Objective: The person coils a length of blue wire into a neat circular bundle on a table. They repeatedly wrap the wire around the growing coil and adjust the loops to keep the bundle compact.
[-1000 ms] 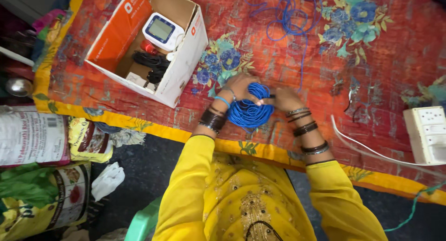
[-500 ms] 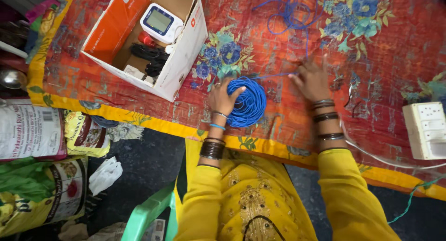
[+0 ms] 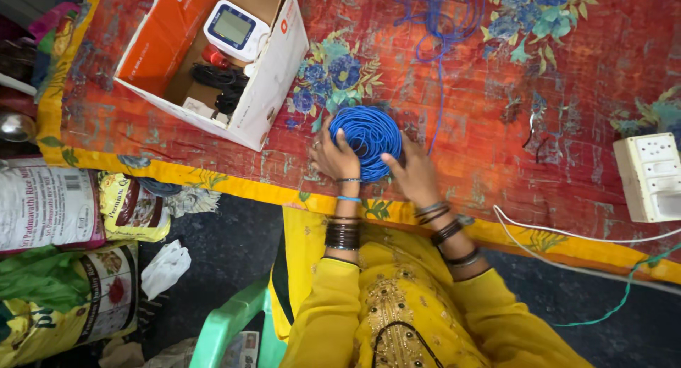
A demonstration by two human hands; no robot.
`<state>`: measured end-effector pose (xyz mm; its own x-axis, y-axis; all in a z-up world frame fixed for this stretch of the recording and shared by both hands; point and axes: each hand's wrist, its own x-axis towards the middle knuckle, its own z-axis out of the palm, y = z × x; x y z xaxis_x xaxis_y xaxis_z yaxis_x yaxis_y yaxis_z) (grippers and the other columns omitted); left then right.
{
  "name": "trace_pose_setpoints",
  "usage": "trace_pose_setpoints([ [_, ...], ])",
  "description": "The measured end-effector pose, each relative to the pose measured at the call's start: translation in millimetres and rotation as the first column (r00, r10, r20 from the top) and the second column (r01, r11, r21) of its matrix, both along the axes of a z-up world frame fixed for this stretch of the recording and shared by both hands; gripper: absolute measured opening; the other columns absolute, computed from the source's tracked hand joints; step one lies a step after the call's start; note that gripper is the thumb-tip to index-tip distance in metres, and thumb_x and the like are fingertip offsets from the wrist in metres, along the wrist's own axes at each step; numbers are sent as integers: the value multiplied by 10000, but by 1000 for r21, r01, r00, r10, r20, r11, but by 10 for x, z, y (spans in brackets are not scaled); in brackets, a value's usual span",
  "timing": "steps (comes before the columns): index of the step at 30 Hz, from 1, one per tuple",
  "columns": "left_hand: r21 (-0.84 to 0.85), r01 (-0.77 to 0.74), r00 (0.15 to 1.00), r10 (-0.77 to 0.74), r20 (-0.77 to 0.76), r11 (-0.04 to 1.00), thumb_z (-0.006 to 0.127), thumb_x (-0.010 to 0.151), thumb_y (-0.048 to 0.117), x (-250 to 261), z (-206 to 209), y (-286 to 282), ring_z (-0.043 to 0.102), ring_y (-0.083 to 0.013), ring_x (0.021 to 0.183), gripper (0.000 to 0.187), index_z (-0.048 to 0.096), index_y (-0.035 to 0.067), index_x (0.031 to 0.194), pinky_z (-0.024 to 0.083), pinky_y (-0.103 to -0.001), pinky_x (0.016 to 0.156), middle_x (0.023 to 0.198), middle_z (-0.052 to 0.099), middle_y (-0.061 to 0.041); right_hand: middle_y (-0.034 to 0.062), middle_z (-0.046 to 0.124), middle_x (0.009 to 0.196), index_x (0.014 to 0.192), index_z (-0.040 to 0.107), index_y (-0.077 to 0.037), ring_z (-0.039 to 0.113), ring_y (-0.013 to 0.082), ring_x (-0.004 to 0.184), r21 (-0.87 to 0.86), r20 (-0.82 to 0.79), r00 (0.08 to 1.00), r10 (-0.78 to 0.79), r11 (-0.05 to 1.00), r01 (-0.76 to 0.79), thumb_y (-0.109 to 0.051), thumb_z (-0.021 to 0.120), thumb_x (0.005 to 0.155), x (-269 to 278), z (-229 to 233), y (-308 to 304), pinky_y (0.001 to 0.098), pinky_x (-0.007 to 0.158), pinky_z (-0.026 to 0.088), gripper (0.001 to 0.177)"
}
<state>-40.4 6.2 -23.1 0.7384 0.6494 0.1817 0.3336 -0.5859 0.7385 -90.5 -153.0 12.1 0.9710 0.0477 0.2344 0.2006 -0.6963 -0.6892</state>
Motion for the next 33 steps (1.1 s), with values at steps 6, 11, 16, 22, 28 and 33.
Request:
trace_pose_setpoints([
  [6,237,114,990,-130,54,965,583,978,238,-21,20,18,412,-345,1427,521,514,176,1491,260,-699,1114,1451,569,-69,347,612,1280,1440,466,66,603,494,1140,-147,-51,976,-210,969,201,-602,709,870,9,26,289,558,907,479,911],
  [11,410,411,905,-419,-77,814,705,745,92,117,278,150,362,-392,1453,777,464,106,1483,181,-745,1129,1487,515,-126,294,655,1231,1439,518,-30,630,472,1130,-68,-89,993,-77,995,72,-492,733,874,150,-35,107,537,937,506,760],
  [16,264,901,413,-867,-279,344,815,546,72,637,467,188,463,-344,1327,862,544,139,1362,207,-708,1081,1427,564,-116,254,674,1234,1397,571,-49,650,446,1111,-75,-39,975,221,972,-223,-378,777,817,576,-128,-163,495,955,515,698],
  [22,139,953,297,-911,-284,268,945,562,302,944,61,502,581,-369,1182,761,669,197,1263,456,-439,1001,1200,664,-132,204,718,1232,1408,562,-76,705,363,1117,212,-215,835,506,859,-466,-412,730,869,872,-6,-310,428,962,530,657],
  [28,196,850,517,-845,-137,489,953,566,397,708,-121,582,521,-385,1227,795,665,158,1268,419,-509,977,1277,613,-164,237,718,1104,1380,582,-72,684,424,1045,-110,-277,920,277,942,-316,-554,653,922,843,138,-275,500,882,541,668],
  [33,193,735,662,-749,0,650,877,714,411,357,-27,577,544,-354,1248,706,642,171,1335,453,-500,1010,1315,637,-111,210,709,1079,1118,754,-117,649,415,1008,-453,132,930,343,855,-251,-574,623,945,1110,114,-556,527,866,507,505],
])
